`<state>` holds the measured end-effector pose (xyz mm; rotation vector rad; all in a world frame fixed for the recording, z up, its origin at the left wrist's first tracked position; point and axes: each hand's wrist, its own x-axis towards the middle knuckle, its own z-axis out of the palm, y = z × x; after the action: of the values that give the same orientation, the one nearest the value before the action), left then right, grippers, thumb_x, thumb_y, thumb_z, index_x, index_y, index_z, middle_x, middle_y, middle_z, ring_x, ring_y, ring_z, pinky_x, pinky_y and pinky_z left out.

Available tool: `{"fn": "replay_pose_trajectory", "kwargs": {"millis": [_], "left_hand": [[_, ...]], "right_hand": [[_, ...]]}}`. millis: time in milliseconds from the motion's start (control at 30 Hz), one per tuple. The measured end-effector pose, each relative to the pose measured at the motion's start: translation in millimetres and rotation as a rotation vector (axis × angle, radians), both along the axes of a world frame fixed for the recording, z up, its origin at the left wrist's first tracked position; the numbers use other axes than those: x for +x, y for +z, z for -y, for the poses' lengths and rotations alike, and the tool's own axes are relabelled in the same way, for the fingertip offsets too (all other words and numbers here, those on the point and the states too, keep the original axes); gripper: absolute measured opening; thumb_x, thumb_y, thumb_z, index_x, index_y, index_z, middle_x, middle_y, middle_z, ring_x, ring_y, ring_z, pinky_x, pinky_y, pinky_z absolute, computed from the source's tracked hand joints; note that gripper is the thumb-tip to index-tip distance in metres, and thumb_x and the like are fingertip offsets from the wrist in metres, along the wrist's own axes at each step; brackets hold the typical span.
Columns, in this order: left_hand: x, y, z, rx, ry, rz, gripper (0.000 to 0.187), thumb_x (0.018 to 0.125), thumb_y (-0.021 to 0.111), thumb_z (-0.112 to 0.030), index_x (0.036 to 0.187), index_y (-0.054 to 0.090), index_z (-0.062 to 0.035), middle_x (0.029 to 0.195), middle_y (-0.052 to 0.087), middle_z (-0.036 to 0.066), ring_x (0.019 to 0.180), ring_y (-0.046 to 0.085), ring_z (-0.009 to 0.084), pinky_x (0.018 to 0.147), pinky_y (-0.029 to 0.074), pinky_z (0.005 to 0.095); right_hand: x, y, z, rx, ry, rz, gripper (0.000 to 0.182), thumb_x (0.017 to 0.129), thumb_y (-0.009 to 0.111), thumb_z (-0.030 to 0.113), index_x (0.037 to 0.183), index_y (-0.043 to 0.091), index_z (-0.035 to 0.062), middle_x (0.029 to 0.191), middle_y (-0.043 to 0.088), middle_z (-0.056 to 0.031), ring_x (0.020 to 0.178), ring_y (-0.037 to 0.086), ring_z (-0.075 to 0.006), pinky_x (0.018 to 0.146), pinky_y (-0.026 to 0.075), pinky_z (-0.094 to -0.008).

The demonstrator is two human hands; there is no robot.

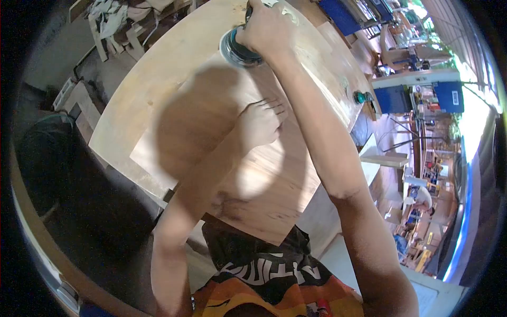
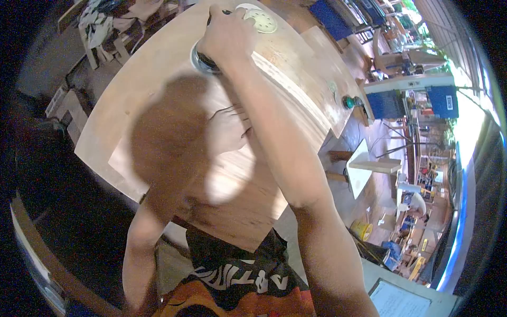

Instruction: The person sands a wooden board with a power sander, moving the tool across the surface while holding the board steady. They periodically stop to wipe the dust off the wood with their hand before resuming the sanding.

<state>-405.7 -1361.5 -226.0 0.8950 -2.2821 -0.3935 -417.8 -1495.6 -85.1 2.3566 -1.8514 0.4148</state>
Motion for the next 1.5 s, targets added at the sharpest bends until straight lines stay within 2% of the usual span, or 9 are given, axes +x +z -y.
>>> {"fn": "replay_pose_trajectory", "kwargs": {"millis": [233,400,633,1100,1167,1200,1300,1400,1500], "left_hand": [[9.9,-5.7,1.9,0.0,0.273,-0.152,0.034,0.082,0.066,-0.017,0.108,0.072,0.0035,0.124,0.07,0.021,0.125,0.062,0.034,0.112,0.045,0.042],[52.3,-6.3,19.9,-0.009,0.556,-0.132,0.037,0.085,0.064,-0.015,0.115,0.069,0.0067,0.128,0.067,0.025,0.129,0.058,0.0389,0.114,0.043,0.0453],[49.4,10.1,41.5,0.129,0.311,0.05,0.047,0.093,0.06,-0.011,0.137,0.058,0.0064,0.147,0.055,0.025,0.141,0.045,0.0425,0.121,0.038,0.0476],[2.3,16.5,34.1,-0.028,0.079,0.22,0.04,0.086,0.063,-0.006,0.126,0.069,-0.006,0.127,0.063,0.014,0.123,0.058,0.0342,0.108,0.05,0.0452],[8.5,38.2,27.4,-0.21,0.011,0.243,0.029,0.089,0.06,-0.013,0.115,0.07,-0.0058,0.121,0.066,0.012,0.119,0.059,0.0307,0.103,0.05,0.044],[14.1,51.8,23.5,-0.182,0.024,0.183,0.03,0.09,0.059,-0.015,0.116,0.07,-0.0052,0.121,0.066,0.012,0.12,0.058,0.0314,0.103,0.05,0.0445],[38.3,77.3,-37.1,-0.037,0.107,-0.069,0.033,0.091,0.059,-0.019,0.119,0.068,-0.0033,0.124,0.065,0.014,0.121,0.058,0.0334,0.103,0.049,0.0459],[28.2,61.9,-115.0,-0.038,0.259,-0.2,0.037,0.092,0.059,-0.023,0.122,0.066,-0.0014,0.126,0.064,0.017,0.122,0.058,0.0355,0.104,0.049,0.0474],[-12.3,29.1,-131.0,-0.176,0.365,-0.189,0.042,0.093,0.058,-0.027,0.125,0.063,0.0005,0.128,0.063,0.019,0.123,0.057,0.0375,0.105,0.048,0.0488]], "right_hand": [[22.9,3.0,7.0,-0.095,0.02,-0.01,0.041,0.081,0.068,0.021,0.118,0.062,0.0041,0.1,0.069,-0.0296,0.1,0.068,-0.0456,0.087,0.054,-0.0547],[-24.3,5.0,0.3,0.112,-0.085,-0.016,0.056,0.077,0.07,0.021,0.132,0.062,0.0175,0.121,0.06,-0.0285,0.11,0.063,-0.0497,0.09,0.056,-0.0515],[-94.2,11.1,-49.4,0.116,-0.229,-0.014,0.045,0.083,0.065,0.019,0.127,0.063,0.0174,0.119,0.061,-0.0262,0.105,0.063,-0.0466,0.086,0.055,-0.051],[-162.9,13.1,-76.8,0.188,-0.376,0.01,0.041,0.086,0.061,0.02,0.127,0.063,0.0162,0.127,0.059,-0.028,0.109,0.062,-0.0479,0.092,0.053,-0.0535],[-175.2,-14.8,-76.5,-0.016,-0.308,-0.023,0.041,0.082,0.067,0.025,0.122,0.063,0.0151,0.107,0.067,-0.0265,0.101,0.066,-0.0463,0.084,0.053,-0.0539],[-179.7,-20.1,-74.3,-0.123,-0.264,-0.033,0.042,0.081,0.07,0.028,0.119,0.063,0.0146,0.098,0.071,-0.0258,0.096,0.068,-0.0455,0.08,0.054,-0.0542],[-189.1,-2.1,-83.7,0.266,-0.336,0.003,0.046,0.079,0.069,0.032,0.113,0.07,0.0003,0.111,0.07,-0.0285,0.104,0.067,-0.0452,0.09,0.053,-0.0529],[-242.8,-53.9,-69.4,0.011,-0.218,-0.032,0.063,0.082,0.076,0.038,0.127,0.064,-0.0055,0.129,0.065,-0.029,0.12,0.064,-0.0397,0.1,0.051,-0.048],[-271.6,-76.8,-59.2,-0.153,-0.022,-0.025,0.055,0.086,0.071,0.043,0.116,0.066,-0.0025,0.113,0.063,-0.0237,0.104,0.061,-0.0377,0.09,0.05,-0.0475]]}}
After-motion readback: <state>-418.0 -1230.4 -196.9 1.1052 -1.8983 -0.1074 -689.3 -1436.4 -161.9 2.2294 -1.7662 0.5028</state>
